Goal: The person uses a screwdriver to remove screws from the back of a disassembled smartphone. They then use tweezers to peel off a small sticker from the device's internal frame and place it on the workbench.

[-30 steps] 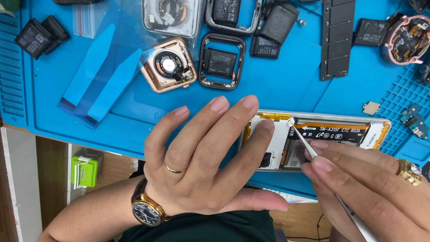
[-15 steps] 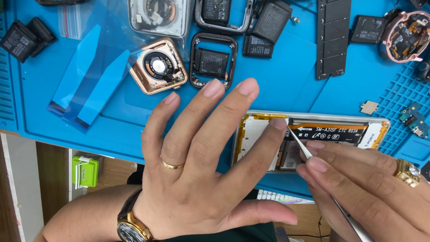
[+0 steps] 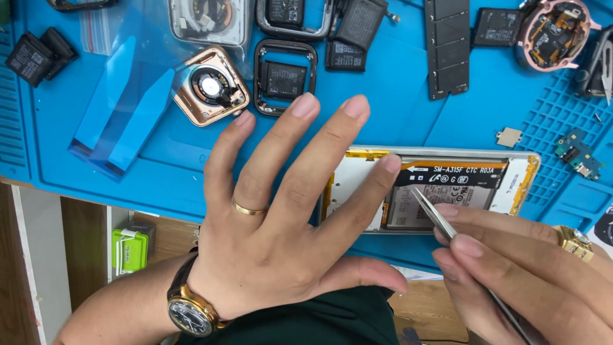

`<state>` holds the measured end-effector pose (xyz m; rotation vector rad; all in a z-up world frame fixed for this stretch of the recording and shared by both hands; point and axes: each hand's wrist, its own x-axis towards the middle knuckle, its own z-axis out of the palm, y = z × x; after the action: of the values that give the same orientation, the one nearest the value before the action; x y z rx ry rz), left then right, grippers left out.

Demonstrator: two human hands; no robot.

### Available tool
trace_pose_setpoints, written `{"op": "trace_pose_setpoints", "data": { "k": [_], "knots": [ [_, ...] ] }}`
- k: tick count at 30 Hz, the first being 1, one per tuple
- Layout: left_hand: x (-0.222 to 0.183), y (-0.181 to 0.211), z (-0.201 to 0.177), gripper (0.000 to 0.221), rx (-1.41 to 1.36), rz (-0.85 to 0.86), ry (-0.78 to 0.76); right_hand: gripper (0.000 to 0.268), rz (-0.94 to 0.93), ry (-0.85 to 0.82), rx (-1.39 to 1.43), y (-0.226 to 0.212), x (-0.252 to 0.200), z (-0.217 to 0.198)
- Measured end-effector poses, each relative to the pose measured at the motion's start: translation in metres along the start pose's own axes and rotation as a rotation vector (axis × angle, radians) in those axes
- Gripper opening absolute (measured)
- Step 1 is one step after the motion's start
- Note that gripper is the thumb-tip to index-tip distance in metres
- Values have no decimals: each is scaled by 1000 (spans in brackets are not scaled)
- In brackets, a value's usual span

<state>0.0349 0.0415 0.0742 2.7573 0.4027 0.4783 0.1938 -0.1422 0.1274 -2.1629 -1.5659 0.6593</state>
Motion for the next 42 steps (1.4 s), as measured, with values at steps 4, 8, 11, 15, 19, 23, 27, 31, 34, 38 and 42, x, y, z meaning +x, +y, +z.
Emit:
{"op": "trace_pose_setpoints", "data": {
  "k": [4,8,11,15,19,23,27,31,34,38,42],
  "knots": [
    [-4,2,1,77,-20,28,16,43,63,100,92,13,-44,16],
    [-7,5,-4,71,-108,25,8,28,214,321,112,21,-96,31],
    [-14,8,-3,64,-183,79,40,22,169,278,165,54,-131,16],
    [-31,19,-1,32,-116,278,161,16,209,462,102,27,-126,33],
    [-47,26,6,22,-27,482,208,34,-145,369,-67,71,-124,19],
    [-53,34,15,7,-44,510,233,47,-184,205,-418,73,-124,15],
    [-56,37,21,8,-50,517,260,32,-232,230,-411,64,-114,10],
    [-54,36,23,2,-19,554,261,22,-332,230,-536,64,-114,7],
    [-55,35,26,4,19,548,279,21,-396,271,-635,69,-117,11],
    [-65,34,29,12,-9,583,336,14,-436,351,-555,77,-117,13],
    [-77,32,38,12,-52,635,443,20,-441,438,-503,79,-119,18]
  ]
}}
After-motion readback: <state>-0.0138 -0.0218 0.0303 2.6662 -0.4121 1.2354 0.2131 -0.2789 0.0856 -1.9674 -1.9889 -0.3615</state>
